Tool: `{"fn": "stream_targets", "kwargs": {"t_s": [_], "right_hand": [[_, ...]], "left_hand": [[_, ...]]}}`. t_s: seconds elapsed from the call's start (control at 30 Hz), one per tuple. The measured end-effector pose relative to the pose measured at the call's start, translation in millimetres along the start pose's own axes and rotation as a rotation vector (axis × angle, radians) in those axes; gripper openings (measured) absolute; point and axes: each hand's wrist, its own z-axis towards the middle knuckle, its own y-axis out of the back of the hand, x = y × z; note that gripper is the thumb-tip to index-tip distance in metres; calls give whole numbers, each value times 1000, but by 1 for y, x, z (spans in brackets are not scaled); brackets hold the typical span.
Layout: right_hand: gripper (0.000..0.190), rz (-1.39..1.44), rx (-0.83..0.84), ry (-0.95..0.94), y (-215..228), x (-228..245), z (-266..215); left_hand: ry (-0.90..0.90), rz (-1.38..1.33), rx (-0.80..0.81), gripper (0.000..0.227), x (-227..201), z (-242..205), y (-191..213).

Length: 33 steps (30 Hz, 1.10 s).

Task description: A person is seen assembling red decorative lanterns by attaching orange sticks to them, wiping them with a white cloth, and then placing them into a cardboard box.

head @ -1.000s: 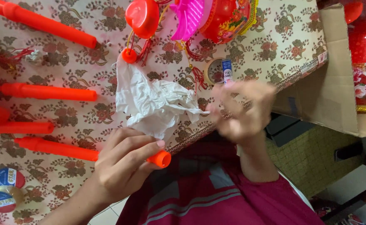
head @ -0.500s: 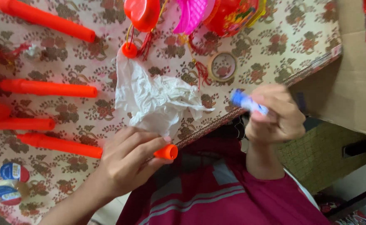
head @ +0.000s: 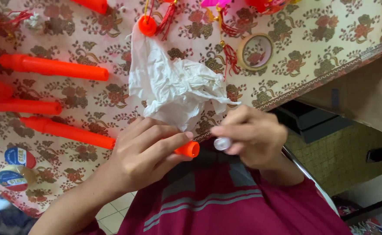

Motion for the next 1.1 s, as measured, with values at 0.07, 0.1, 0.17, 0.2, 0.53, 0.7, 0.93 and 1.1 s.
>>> {"fn": "stream_targets", "kwargs": {"t_s": [0.07, 0.1, 0.17, 0.2, 0.53, 0.7, 0.93, 1.1], "right_hand": [[30, -143, 46, 59, 0, 8, 2], [31, -289, 88, 113, 0, 13, 2], [30, -254, 71, 147, -2, 14, 2], [33, -219, 53, 182, -3, 14, 2], [50, -427, 213, 302, 1, 20, 4], [52, -552, 275, 331, 0, 21, 8], [25, -381, 149, 419, -14, 19, 35], [48, -797, 294, 666, -15, 14, 63]], "left_hand": [[8, 11, -8, 25, 0, 1, 0], [13, 16, -13, 28, 0, 1, 0], [18, 9, -19, 29, 0, 0, 1], [23, 2, -25, 30, 0, -1, 1], [43, 31, -47, 26, 2, -6, -3], [65, 50, -131, 30, 0, -1, -2], [36, 34, -181, 23, 0, 3, 5], [19, -25, -193, 25, -4, -2, 9]]}}
